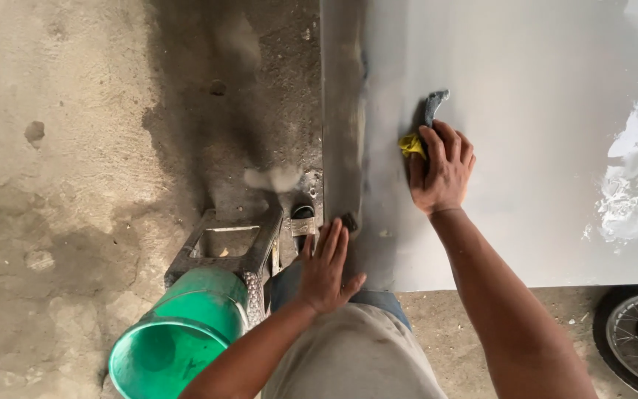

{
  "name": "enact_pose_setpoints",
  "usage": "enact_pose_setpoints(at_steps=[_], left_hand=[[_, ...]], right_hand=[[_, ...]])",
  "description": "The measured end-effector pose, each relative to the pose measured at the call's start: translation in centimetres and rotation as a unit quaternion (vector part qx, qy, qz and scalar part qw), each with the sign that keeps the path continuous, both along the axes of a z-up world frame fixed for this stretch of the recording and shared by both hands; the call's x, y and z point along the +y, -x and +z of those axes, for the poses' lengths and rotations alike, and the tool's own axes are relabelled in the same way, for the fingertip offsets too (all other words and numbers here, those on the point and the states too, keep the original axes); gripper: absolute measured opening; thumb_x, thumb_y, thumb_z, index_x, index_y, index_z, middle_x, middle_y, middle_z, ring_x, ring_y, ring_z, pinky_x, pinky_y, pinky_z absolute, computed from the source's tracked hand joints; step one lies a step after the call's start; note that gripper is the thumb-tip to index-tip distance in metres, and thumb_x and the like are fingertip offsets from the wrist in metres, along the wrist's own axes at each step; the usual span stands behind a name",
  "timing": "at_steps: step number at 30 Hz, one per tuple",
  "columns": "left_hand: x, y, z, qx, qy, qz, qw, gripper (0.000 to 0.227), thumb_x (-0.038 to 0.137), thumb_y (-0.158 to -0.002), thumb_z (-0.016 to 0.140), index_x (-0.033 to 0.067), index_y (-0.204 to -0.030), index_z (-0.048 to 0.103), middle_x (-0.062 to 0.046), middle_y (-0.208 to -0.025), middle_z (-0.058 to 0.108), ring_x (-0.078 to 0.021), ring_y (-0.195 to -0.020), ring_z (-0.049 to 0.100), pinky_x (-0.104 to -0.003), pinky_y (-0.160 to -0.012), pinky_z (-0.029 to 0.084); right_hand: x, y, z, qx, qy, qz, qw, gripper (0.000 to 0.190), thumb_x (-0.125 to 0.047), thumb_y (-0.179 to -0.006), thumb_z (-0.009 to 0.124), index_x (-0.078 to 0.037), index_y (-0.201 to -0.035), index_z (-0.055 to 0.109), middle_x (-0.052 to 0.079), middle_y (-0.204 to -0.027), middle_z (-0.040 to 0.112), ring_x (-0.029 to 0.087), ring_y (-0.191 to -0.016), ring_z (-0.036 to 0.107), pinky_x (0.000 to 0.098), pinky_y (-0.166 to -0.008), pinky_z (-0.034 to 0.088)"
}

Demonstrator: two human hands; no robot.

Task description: The person scrubs a large, flat, light-colored surface using a yellow sponge and a dark abrasive pad. They repeatedly dip the cleaning tools into a green bucket of water to rinse them and continue scrubbing different sections of the surface.

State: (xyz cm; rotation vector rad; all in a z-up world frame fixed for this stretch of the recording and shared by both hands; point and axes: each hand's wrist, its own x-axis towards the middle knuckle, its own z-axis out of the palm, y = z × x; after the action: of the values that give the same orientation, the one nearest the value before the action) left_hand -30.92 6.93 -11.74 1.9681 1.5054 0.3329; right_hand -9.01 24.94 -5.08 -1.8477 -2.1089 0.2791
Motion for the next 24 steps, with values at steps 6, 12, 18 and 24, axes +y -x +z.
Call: enact_pose_setpoints(at_steps=[6,12,18,24], left_hand=[[14.1,-0.4,-0.9,-0.044,-0.033,0.026,0.998,0.097,0.075,-0.100,0.023,0.0037,-0.166,0.013,-0.018,-0.176,0.004,-0.0355,-0.162,0.012,-0.062,-0.130,0.011],[20.4,-1.2,0.1,-0.043,-0.053,0.094,0.993,0.101,0.078,-0.098,0.027,0.0072,-0.168,0.008,-0.016,-0.177,0.003,-0.0369,-0.163,0.010,-0.062,-0.129,0.012],[3.4,-0.7,2.3,-0.009,-0.021,-0.023,0.999,0.104,0.079,-0.097,0.022,0.0025,-0.167,0.014,-0.019,-0.176,0.005,-0.0404,-0.163,0.012,-0.057,-0.131,0.010],[13.0,-1.3,0.9,0.019,-0.069,-0.025,0.997,0.104,0.078,-0.097,0.026,0.0018,-0.166,0.014,-0.022,-0.175,0.007,-0.0410,-0.161,0.012,-0.056,-0.129,0.012]], right_hand=[[0.0,0.3,-0.1,0.002,-0.014,0.000,1.000,0.046,-0.023,-0.099,0.060,-0.015,-0.144,0.057,0.011,-0.153,0.050,0.039,-0.140,0.042,0.0530,-0.117,0.032],[-0.2,0.4,-0.1,0.005,0.003,-0.012,1.000,0.047,-0.026,-0.099,0.059,-0.014,-0.144,0.057,0.011,-0.152,0.050,0.039,-0.140,0.042,0.0524,-0.117,0.032],[-0.5,-0.1,1.2,0.014,0.014,-0.008,1.000,0.046,-0.028,-0.099,0.059,-0.015,-0.142,0.057,0.010,-0.152,0.050,0.039,-0.138,0.042,0.0530,-0.116,0.031],[-0.2,-0.1,1.2,0.021,0.006,-0.005,1.000,0.047,-0.029,-0.098,0.060,-0.014,-0.142,0.058,0.011,-0.151,0.051,0.039,-0.139,0.042,0.0534,-0.116,0.030]])
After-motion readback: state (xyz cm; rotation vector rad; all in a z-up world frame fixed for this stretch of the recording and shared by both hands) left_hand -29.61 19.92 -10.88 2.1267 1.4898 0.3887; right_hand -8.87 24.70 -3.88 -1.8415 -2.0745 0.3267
